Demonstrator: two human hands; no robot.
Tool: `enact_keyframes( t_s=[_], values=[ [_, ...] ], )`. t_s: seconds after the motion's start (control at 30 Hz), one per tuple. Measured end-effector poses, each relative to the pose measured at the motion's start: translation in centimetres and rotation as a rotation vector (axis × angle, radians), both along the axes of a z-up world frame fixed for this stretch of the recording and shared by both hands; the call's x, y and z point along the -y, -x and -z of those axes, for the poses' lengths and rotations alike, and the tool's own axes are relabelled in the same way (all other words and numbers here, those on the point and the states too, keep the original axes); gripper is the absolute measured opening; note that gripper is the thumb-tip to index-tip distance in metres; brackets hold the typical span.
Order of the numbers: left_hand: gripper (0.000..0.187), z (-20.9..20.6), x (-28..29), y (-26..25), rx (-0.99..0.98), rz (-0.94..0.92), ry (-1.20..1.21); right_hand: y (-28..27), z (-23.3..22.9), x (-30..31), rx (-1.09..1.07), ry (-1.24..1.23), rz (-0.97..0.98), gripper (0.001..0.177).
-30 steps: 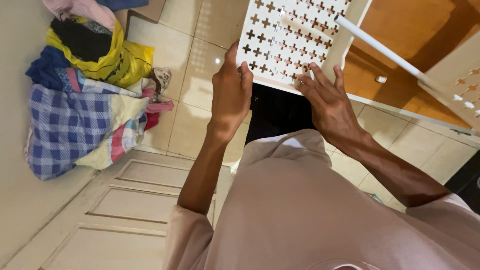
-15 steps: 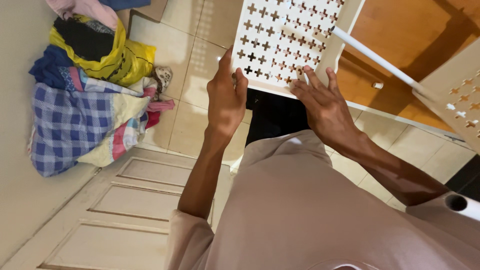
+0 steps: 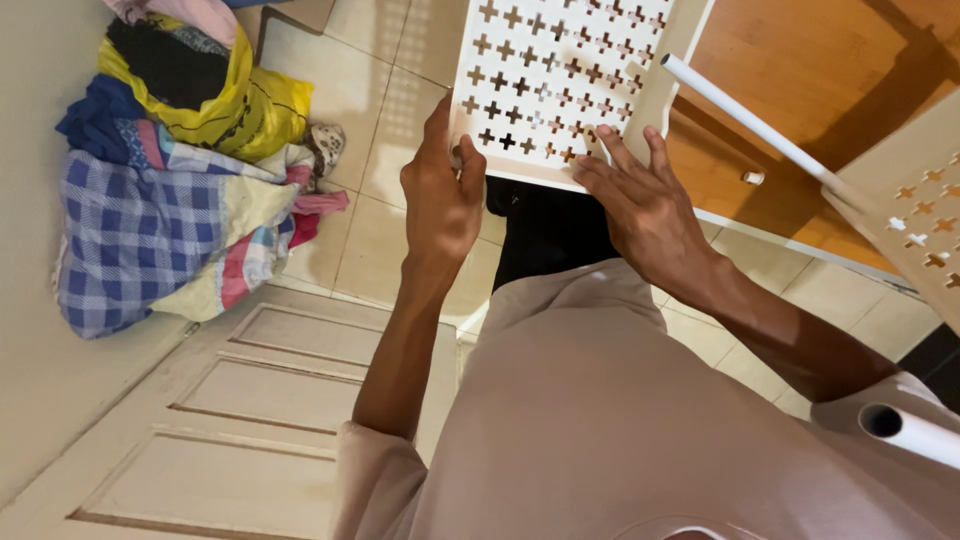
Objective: The person assembles a white plastic shelving unit by inserting white rods into perforated panels and securing them with small white connectors. The person handles the panels, rods, and connectors by hand, then places the assembled unit on a table.
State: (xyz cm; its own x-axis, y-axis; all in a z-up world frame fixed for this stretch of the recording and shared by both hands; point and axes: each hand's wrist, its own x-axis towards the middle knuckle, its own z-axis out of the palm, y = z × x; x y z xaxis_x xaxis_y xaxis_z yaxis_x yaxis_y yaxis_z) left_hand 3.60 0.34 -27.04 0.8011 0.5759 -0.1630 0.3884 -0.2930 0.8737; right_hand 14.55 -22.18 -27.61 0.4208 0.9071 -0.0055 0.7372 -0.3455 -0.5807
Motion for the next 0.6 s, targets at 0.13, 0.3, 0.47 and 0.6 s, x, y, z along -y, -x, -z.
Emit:
enact_keyframes(
  t_s=[0.13, 0.3, 0.47, 0.6],
  values=[
    [0.040, -0.3, 0.2, 0.3, -0.014, -0.026, -0.002, 0.0, -0.1, 0.1, 0.004, -0.002, -0.021, 0.041],
    [0.042, -0.7, 0.3, 0.5, 0.000, -0.042, 0.014, -0.2, -0.1, -0.1, -0.008, -0.029, -0.026, 0.040],
    [0.042, -1.3, 0.0, 0.7, 0.020, -0.056, -0.018, -0.2, -0.1, -0.7, -0.010, -0.018, -0.034, 0.043],
    [0.042, -1.3, -0.2, 0.9, 0.006, -0.060, -0.033, -0.3, 0.2, -0.9, -0.011, -0.017, -0.048, 0.042]
  ],
)
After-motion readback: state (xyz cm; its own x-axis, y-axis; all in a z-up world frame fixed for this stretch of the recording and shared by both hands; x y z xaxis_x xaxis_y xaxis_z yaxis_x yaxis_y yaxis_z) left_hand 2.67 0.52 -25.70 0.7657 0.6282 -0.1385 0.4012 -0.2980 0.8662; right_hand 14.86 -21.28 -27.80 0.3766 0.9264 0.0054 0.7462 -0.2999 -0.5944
